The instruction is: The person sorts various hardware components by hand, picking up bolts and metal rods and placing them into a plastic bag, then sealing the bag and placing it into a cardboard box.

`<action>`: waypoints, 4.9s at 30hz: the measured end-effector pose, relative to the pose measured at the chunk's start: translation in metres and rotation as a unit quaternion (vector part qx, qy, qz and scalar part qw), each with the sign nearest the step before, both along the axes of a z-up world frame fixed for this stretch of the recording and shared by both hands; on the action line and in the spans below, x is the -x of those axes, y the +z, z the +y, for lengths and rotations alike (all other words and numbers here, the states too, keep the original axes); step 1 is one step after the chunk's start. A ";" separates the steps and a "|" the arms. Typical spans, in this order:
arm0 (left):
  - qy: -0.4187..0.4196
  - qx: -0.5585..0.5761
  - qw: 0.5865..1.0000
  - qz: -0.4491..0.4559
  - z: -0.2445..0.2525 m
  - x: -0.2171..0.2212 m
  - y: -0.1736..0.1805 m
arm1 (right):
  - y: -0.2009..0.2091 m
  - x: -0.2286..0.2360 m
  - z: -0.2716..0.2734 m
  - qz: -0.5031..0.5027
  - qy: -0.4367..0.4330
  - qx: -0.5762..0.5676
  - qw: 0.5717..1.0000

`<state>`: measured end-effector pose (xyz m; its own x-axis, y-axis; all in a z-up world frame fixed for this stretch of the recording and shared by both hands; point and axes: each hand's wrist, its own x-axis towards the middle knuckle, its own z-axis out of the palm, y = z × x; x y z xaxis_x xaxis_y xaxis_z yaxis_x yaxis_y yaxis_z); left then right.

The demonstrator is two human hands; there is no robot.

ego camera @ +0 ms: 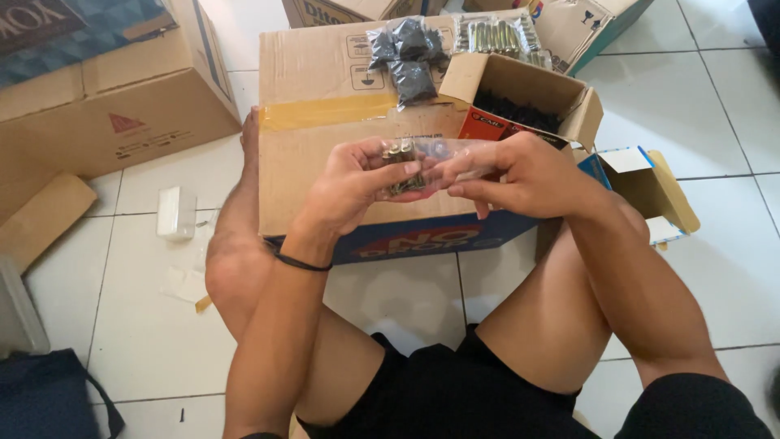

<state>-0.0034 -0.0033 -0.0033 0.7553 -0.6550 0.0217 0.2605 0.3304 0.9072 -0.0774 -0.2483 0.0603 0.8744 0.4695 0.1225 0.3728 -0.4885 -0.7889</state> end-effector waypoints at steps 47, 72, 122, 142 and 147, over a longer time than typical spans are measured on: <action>0.052 -0.001 0.998 -0.038 0.012 0.002 0.003 | -0.233 0.054 -0.276 0.119 -0.412 0.308 0.849; 0.059 0.017 0.998 -0.019 0.011 -0.001 0.000 | -0.134 0.044 -0.307 -0.121 -0.460 0.081 0.876; 0.069 0.028 0.994 -0.080 0.007 -0.006 0.000 | 0.015 -0.014 -0.004 0.074 0.000 -0.170 0.983; 0.110 0.006 0.989 -0.098 0.003 -0.004 -0.004 | 0.004 -0.021 0.005 0.105 -0.065 -0.206 0.971; 0.089 0.038 0.994 -0.054 0.003 -0.004 -0.005 | 0.005 -0.019 0.000 0.119 -0.002 -0.227 0.967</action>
<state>0.0008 -0.0008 -0.0082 0.8499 -0.5041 0.1535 0.0939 0.4316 0.8972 -0.0581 -0.2483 0.0651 0.9047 0.4114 0.1105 0.1537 -0.0734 -0.9854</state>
